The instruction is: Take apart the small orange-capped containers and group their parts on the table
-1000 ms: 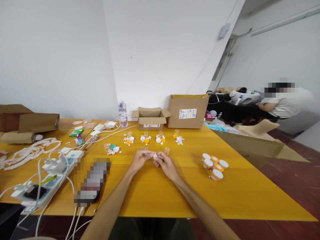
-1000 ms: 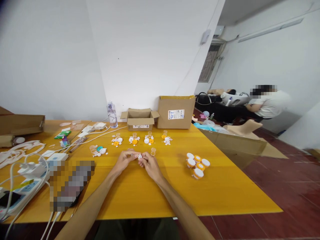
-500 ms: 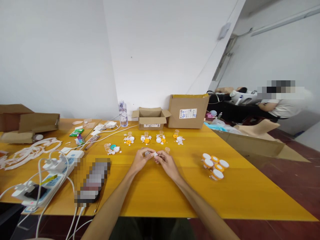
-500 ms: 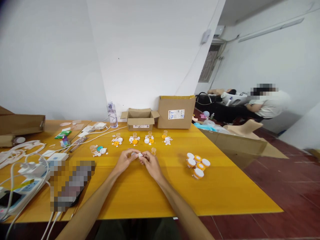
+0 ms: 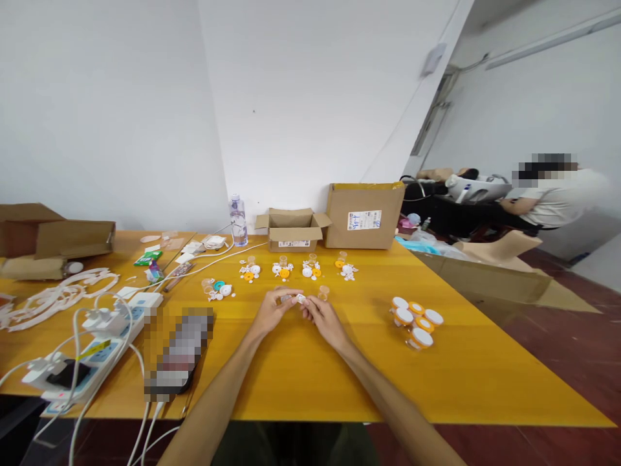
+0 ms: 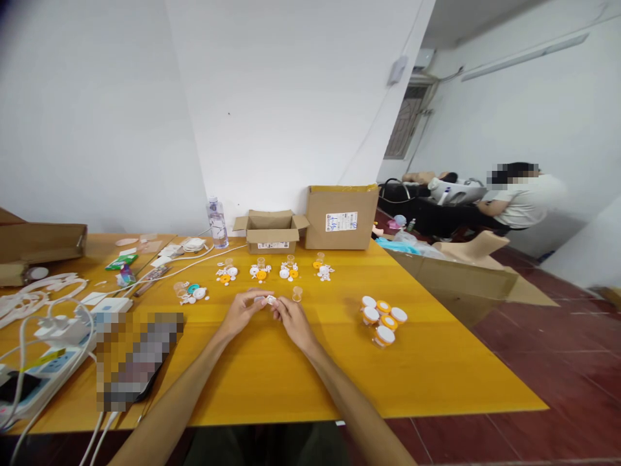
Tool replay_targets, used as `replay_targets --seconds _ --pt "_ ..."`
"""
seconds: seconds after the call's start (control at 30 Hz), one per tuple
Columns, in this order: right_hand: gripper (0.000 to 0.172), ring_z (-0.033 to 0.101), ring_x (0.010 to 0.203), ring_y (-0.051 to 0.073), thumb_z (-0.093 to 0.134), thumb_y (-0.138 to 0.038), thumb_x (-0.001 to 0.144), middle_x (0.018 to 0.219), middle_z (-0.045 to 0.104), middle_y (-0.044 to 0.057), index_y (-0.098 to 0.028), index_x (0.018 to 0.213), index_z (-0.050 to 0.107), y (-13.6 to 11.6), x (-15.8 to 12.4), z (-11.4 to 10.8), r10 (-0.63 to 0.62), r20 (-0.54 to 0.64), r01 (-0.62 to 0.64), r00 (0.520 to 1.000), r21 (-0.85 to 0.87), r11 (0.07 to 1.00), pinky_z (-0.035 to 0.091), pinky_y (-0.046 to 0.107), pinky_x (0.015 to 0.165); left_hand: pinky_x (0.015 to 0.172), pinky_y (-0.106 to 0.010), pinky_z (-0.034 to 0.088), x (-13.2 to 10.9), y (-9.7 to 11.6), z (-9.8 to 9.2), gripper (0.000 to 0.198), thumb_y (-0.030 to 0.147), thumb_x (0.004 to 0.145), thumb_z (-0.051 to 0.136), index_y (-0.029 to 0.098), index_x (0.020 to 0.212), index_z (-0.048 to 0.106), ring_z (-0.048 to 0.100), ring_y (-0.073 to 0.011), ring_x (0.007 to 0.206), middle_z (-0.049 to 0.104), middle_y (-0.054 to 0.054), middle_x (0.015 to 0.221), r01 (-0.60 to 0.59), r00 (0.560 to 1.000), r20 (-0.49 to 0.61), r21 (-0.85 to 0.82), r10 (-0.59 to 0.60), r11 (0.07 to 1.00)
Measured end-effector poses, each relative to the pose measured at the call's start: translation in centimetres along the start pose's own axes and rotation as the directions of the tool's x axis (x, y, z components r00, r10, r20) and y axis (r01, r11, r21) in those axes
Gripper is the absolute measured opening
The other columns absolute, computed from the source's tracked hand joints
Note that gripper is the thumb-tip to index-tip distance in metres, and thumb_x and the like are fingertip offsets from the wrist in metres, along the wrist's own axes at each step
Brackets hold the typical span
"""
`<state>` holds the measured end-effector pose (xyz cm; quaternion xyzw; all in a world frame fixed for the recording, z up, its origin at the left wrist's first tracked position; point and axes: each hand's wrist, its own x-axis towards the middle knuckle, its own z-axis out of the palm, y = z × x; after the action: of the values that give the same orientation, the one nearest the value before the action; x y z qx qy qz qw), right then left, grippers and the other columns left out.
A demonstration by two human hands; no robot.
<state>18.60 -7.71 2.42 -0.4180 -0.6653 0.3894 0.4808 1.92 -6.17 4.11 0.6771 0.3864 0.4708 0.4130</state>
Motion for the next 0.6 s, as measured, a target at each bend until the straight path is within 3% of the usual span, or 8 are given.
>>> replay_targets --seconds 0.6 --pt "0.061 0.046 0.051 0.014 0.036 -0.080 0.082 0.055 0.052 -0.002 -0.024 0.066 0.052 0.48 0.11 -0.25 0.033 0.066 -0.032 0.997 -0.025 0.999 0.038 0.027 0.053 0.097 -0.038 0.048 0.06 -0.01 0.17 0.029 0.044 0.076 0.072 0.022 0.093 0.080 0.067 -0.0249 0.097 0.077 -0.007 0.096 0.004 1.000 0.030 -0.142 0.001 0.990"
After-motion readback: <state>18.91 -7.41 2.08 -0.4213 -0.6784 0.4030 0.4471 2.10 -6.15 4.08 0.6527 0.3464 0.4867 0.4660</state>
